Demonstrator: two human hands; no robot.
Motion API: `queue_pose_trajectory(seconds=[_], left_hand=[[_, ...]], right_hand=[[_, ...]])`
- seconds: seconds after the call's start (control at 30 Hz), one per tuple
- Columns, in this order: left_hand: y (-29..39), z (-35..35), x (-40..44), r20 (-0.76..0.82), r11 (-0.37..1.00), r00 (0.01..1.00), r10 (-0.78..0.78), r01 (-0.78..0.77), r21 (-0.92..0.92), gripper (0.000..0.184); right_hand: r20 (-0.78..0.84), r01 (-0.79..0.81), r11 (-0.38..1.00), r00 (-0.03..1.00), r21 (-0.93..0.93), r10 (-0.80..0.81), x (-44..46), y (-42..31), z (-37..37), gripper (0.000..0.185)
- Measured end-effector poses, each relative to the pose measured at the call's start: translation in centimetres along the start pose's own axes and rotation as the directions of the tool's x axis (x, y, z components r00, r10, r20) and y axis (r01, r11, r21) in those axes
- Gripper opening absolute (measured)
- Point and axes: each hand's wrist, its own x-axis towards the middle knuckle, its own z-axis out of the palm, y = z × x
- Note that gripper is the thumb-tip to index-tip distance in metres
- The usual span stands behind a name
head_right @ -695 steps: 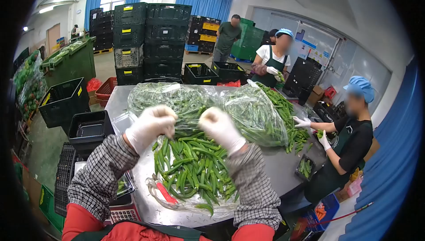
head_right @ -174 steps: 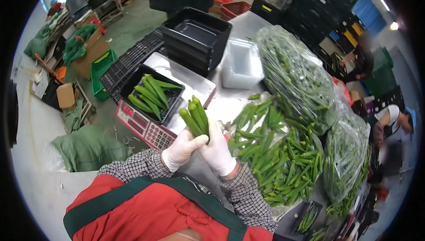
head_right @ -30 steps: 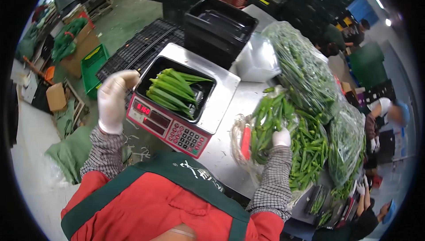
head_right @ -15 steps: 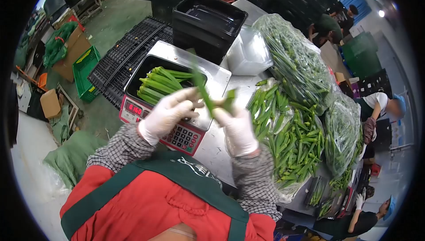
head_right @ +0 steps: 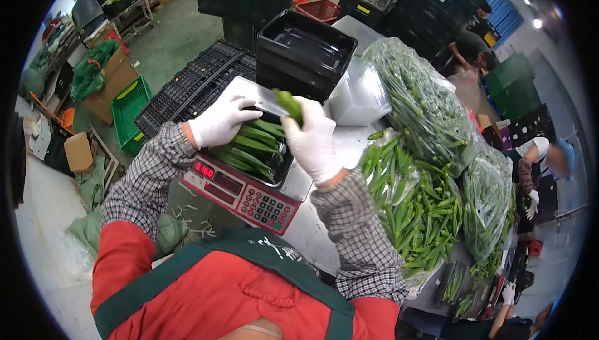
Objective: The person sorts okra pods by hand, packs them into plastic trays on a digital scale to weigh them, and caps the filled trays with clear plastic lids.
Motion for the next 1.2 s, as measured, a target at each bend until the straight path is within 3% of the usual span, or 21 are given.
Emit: queue_pose_trajectory(seconds=[0.07,0.13,0.17,0.2,0.27,0.33,0.4,0.5,0.6,0.7,0.8,0.87,0.93,1.0,1.2], left_hand=[[-0.3,-1.1,-0.5,-0.014,0.977,0.994,-0.107,0.102,-0.187,0.036],[-0.5,-2.6,-1.2,-0.069,0.901,0.96,-0.273,0.23,-0.367,0.034],[-1.2,-2.8,-2.1,-0.202,0.916,0.915,-0.35,0.289,-0.278,0.03],[-1.1,-4.1,-2.2,-0.205,0.86,0.87,-0.449,0.359,-0.362,0.028],[-1.4,-4.6,-4.0,-0.22,0.727,0.743,-0.633,0.471,-0.5,0.027],[-1.4,-5.0,-5.4,-0.2,0.701,0.733,-0.65,0.477,-0.53,0.026],[-1.2,-5.4,-6.2,-0.244,0.74,0.734,-0.633,0.482,-0.47,0.026],[-1.0,-6.2,-6.5,-0.292,0.722,0.697,-0.655,0.464,-0.513,0.026],[-0.6,-7.1,-6.2,-0.382,0.829,0.741,-0.553,0.439,-0.347,0.026],[0.1,-7.3,-6.5,-0.396,0.843,0.746,-0.535,0.446,-0.3,0.027],[0.5,-7.1,-6.8,-0.385,0.84,0.75,-0.538,0.442,-0.315,0.027],[0.7,-6.5,-7.1,-0.367,0.816,0.731,-0.575,0.478,-0.325,0.027],[0.9,-5.9,-7.3,-0.358,0.805,0.727,-0.587,0.474,-0.358,0.027],[1.2,-5.1,-7.1,-0.363,0.804,0.726,-0.584,0.457,-0.381,0.026],[2.2,-4.4,-6.5,-0.364,0.811,0.738,-0.569,0.428,-0.4,0.023]], right_hand=[[0.058,0.082,0.991,0.995,-0.102,-0.076,1.2,-0.1,2.1,0.035],[0.161,0.262,0.928,0.961,-0.266,-0.225,1.7,1.0,4.2,0.041],[0.316,0.241,0.913,0.939,-0.33,-0.134,1.3,1.1,5.0,0.041],[0.412,0.327,0.879,0.895,-0.346,-0.171,0.3,1.9,5.8,0.045],[0.353,0.445,0.808,0.881,-0.387,-0.316,-1.1,2.5,6.4,0.049],[0.37,0.306,0.931,0.903,-0.197,-0.219,0.0,1.7,4.6,0.049],[0.167,0.232,0.959,0.964,-0.163,-0.205,0.8,1.5,2.1,0.043],[0.127,-0.018,0.994,0.991,-0.109,0.031,1.0,3.6,-2.6,0.036],[0.043,-0.187,0.978,0.981,-0.094,0.191,-1.8,6.2,-7.0,0.03],[-0.01,-0.301,0.911,0.95,-0.281,0.311,-7.0,10.6,-11.2,0.032],[-0.05,-0.433,0.752,0.88,-0.497,0.473,-13.4,12.6,-13.5,0.036],[-0.049,-0.53,0.694,0.81,-0.487,0.584,-17.5,13.9,-13.7,0.039],[0.046,-0.254,0.634,0.908,-0.73,0.416,-20.2,13.9,-12.7,0.044],[0.034,-0.216,0.51,0.9,-0.832,0.435,-21.4,12.8,-11.2,0.048],[-0.103,-0.339,0.551,0.904,-0.763,0.414,-21.1,13.4,-10.9,0.029]])
